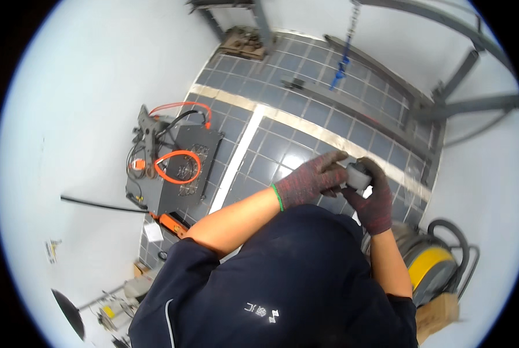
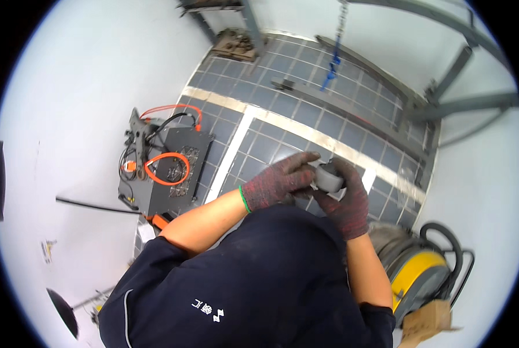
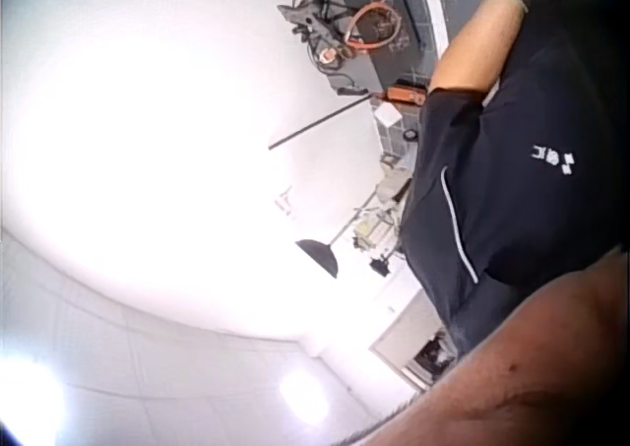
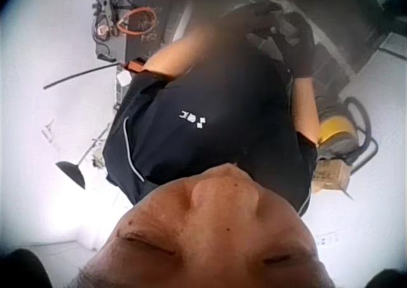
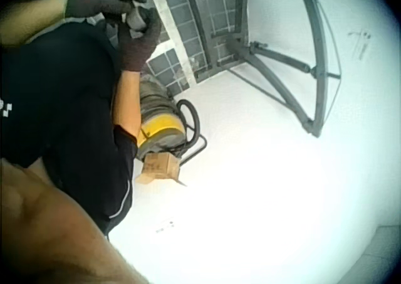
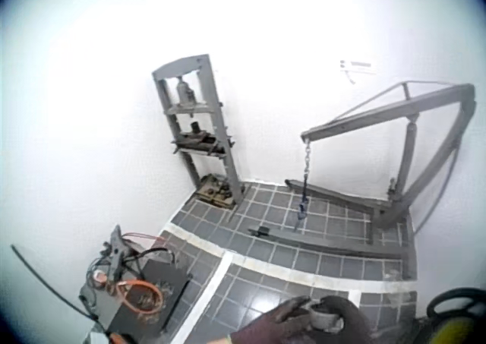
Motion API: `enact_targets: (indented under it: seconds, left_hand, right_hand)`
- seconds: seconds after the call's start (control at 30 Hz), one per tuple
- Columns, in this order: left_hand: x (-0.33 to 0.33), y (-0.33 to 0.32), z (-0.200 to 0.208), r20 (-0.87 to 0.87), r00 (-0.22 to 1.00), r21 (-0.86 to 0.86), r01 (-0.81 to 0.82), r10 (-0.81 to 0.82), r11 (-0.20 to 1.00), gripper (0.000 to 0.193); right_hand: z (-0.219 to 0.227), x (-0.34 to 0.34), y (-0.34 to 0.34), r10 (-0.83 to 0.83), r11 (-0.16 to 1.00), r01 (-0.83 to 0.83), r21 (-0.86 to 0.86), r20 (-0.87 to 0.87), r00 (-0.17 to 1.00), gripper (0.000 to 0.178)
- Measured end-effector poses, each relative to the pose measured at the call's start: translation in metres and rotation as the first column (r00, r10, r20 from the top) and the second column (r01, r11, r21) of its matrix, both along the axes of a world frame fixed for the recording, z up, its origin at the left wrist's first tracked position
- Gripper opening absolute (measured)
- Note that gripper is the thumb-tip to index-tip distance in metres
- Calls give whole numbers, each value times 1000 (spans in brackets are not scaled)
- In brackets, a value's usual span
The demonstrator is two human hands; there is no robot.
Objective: The person uses a pneumatic tool to clean a metal bracket, then removes a cylindrical component from a press. They retrieve a new cylindrical part from a box, unwrap it, and install it into the bracket. Finally, they place the assembled bracket back into the press.
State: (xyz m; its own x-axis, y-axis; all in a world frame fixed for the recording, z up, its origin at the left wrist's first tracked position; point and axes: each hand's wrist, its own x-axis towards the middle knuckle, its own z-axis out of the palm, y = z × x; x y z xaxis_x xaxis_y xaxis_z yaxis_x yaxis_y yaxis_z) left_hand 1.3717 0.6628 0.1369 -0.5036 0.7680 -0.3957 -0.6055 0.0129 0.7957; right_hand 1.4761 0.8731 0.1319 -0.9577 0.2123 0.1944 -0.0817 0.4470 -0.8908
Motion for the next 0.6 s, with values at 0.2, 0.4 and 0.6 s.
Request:
enact_targets:
  seconds: [0.2, 0.4, 0.6]
  left_hand:
    - [-76, -75, -7, -205, 946, 98, -237, 253, 966, 83]
    - [-163, -145, 2, -531, 755, -22, -466, 385, 884, 87]
    - [-290, -193, 10, -607, 642, -123, -658, 468, 743, 94]
  right_hand:
    - [-16, -134, -80, 332, 919, -310, 244, -54, 942, 86]
    - [-25, -285, -127, 615, 788, -605, -110, 129, 778, 105]
    - [-22, -456, -177, 865, 485, -799, -355, 60, 498, 109]
